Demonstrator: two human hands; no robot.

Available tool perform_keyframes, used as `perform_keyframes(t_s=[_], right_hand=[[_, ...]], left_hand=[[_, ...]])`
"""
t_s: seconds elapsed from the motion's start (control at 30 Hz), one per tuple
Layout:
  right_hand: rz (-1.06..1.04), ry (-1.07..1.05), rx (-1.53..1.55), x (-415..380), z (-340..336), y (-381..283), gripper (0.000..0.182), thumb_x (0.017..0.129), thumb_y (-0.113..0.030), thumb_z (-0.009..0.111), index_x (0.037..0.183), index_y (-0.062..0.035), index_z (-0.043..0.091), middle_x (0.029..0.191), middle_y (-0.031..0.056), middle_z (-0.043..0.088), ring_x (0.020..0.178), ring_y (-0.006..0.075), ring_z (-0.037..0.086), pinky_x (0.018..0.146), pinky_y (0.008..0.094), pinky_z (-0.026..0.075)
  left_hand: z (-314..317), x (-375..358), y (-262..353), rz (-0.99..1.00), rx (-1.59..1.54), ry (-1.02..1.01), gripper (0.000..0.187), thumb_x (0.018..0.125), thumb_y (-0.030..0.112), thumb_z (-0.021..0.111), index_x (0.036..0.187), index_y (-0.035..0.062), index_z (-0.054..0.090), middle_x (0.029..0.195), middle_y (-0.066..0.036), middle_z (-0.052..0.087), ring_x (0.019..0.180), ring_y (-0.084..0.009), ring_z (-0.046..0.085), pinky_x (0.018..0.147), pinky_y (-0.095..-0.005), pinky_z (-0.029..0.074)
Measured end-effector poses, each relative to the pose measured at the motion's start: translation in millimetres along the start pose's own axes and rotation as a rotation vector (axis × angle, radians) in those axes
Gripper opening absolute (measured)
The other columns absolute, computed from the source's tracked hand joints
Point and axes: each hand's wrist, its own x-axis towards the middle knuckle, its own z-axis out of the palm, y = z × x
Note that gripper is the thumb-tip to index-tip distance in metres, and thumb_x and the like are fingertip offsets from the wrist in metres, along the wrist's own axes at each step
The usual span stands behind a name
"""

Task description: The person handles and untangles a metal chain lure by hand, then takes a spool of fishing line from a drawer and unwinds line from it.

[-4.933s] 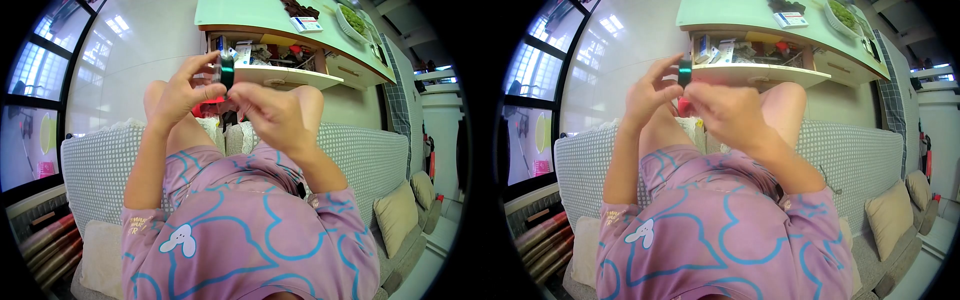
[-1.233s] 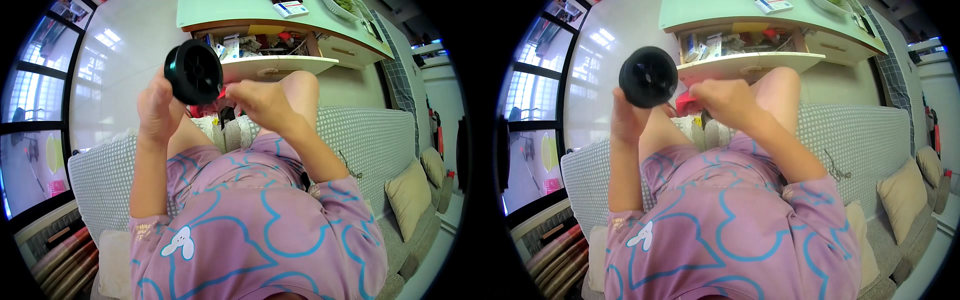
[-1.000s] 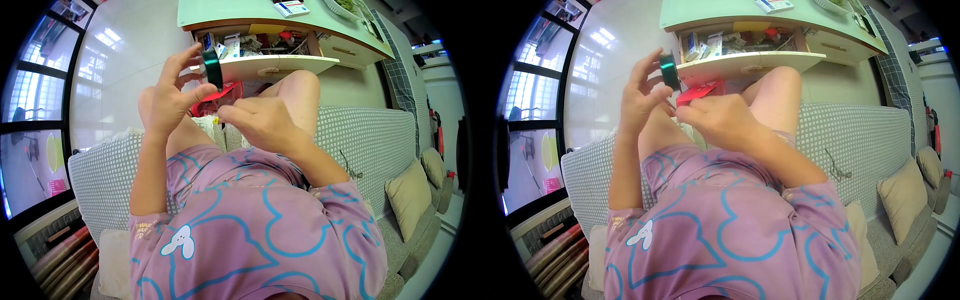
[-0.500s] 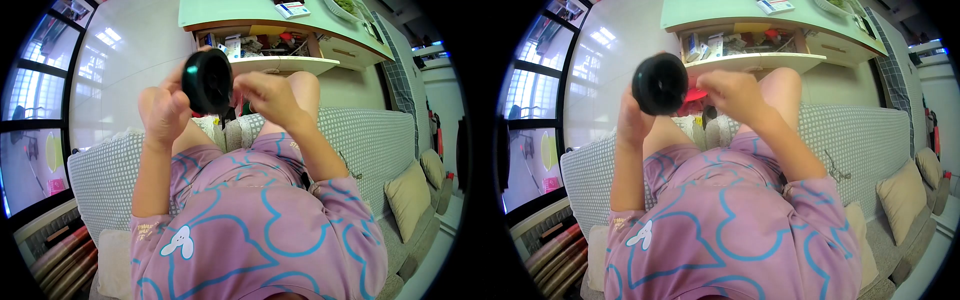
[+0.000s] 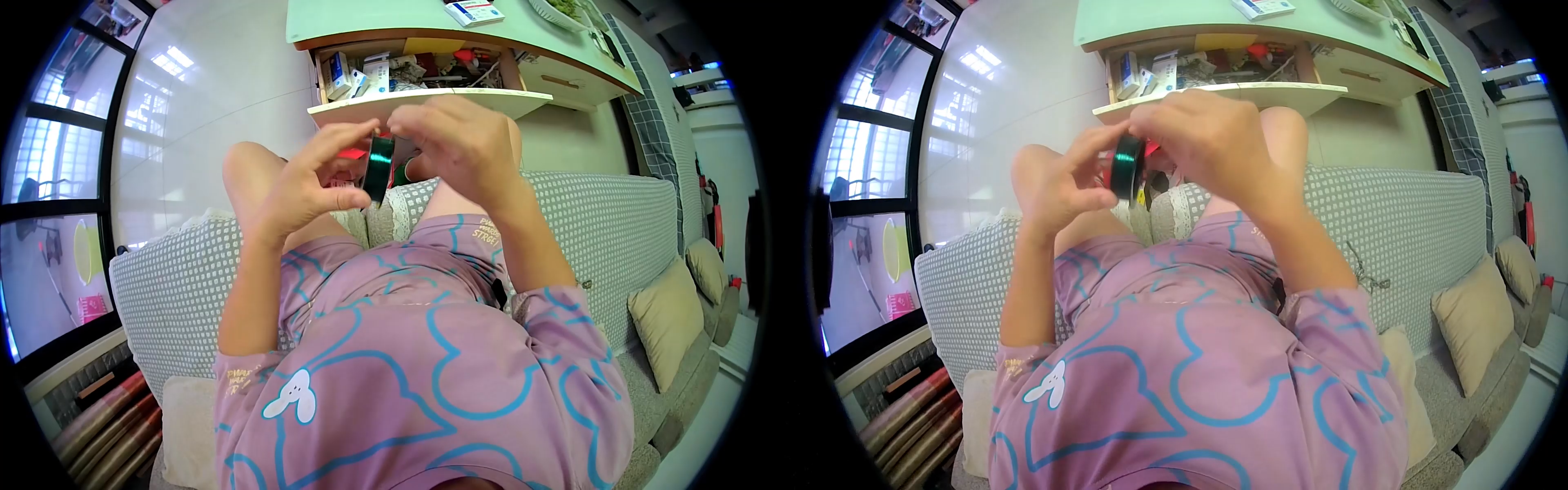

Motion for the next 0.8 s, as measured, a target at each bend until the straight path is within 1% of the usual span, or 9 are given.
perform_keyframes(t_s=[0.07,0.1,0.17,0.23,0.37,0.43,0.53,0.73,0.8], right_hand=[[0.081,-0.075,0.047,-9.1,12.0,17.1,0.009,0.081,-0.004,0.068,0.087,-0.0101,0.067,0.074,0.0018,0.064,0.062,0.0198,0.061,0.057,0.0274,0.05],[0.203,-0.077,0.205,-16.1,22.0,24.5,0.007,0.082,-0.004,0.067,0.087,-0.0088,0.067,0.076,0.0034,0.065,0.066,0.0206,0.062,0.06,0.0271,0.051],[0.568,-0.156,0.501,-28.0,29.8,22.3,0.007,0.083,-0.002,0.065,0.088,-0.0065,0.067,0.083,0.0074,0.066,0.073,0.0231,0.063,0.066,0.0287,0.051],[0.424,-0.21,0.372,-38.4,37.6,18.1,0.008,0.083,-0.002,0.065,0.089,-0.0068,0.066,0.082,0.0075,0.065,0.073,0.0241,0.063,0.065,0.0306,0.051],[0.156,-0.329,0.168,-57.9,40.2,-12.9,0.011,0.077,-0.011,0.064,0.087,-0.0138,0.064,0.074,0.004,0.06,0.074,0.0239,0.063,0.058,0.0388,0.049],[0.146,-0.388,0.16,-55.8,33.6,-32.1,0.012,0.076,-0.01,0.064,0.088,-0.0146,0.063,0.071,0.0032,0.058,0.073,0.0227,0.062,0.055,0.0381,0.048],[0.119,-0.364,0.168,-40.7,22.1,-41.3,0.015,0.074,-0.009,0.064,0.088,-0.0157,0.062,0.067,0.0018,0.054,0.069,0.02,0.06,0.051,0.036,0.047],[0.023,-0.196,0.005,-4.2,-2.1,-7.3,0.022,0.071,-0.004,0.073,0.089,-0.0155,0.067,0.071,0.0006,0.059,0.065,0.0173,0.06,0.051,0.0309,0.046],[0.048,-0.18,0.074,-10.9,12.8,11.3,0.025,0.068,-0.003,0.074,0.09,-0.0129,0.068,0.072,0.0019,0.061,0.067,0.017,0.061,0.053,0.0295,0.047]], left_hand=[[8.1,-2.6,10.0,-0.076,-0.268,-0.055,0.087,0.067,0.024,0.087,0.141,0.0033,0.046,0.13,-0.003,0.044,0.116,-0.0183,0.051,0.101,-0.033,0.044],[13.1,-2.7,18.4,-0.088,-0.289,-0.017,0.094,0.066,0.039,0.087,0.141,0.0007,0.045,0.131,-0.003,0.048,0.118,-0.0184,0.052,0.103,-0.0325,0.042],[8.6,-3.9,20.4,-0.08,-0.374,0.045,0.097,0.065,0.045,0.086,0.14,-0.0002,0.045,0.132,-0.005,0.05,0.119,-0.0189,0.052,0.103,-0.0326,0.042],[3.7,-6.4,25.1,-0.041,-0.457,0.17,0.103,0.065,0.058,0.082,0.138,-0.0036,0.044,0.134,-0.01,0.054,0.122,-0.0204,0.054,0.104,-0.0338,0.043],[-19.3,-4.8,10.0,0.015,-0.541,0.296,0.086,0.073,0.04,0.083,0.137,-0.0047,0.046,0.13,-0.013,0.057,0.119,-0.0214,0.056,0.1,-0.0358,0.047],[-17.0,0.5,14.0,-0.086,-0.254,0.404,0.077,0.074,0.023,0.083,0.138,-0.0009,0.047,0.129,-0.012,0.055,0.117,-0.023,0.056,0.099,-0.0373,0.047],[-6.1,3.6,6.8,-0.03,0.043,0.307,0.077,0.072,0.014,0.083,0.14,0.0045,0.048,0.129,-0.01,0.051,0.116,-0.0216,0.054,0.098,-0.0366,0.047],[-1.9,-1.7,-1.3,-0.001,0.043,0.03,0.081,0.069,0.017,0.085,0.14,0.0059,0.048,0.129,-0.006,0.047,0.117,-0.0189,0.05,0.098,-0.0341,0.045],[-1.2,-5.1,3.2,-0.048,-0.189,-0.104,0.083,0.068,0.024,0.086,0.14,0.0053,0.048,0.127,-0.005,0.047,0.116,-0.0181,0.05,0.098,-0.0336,0.045]])
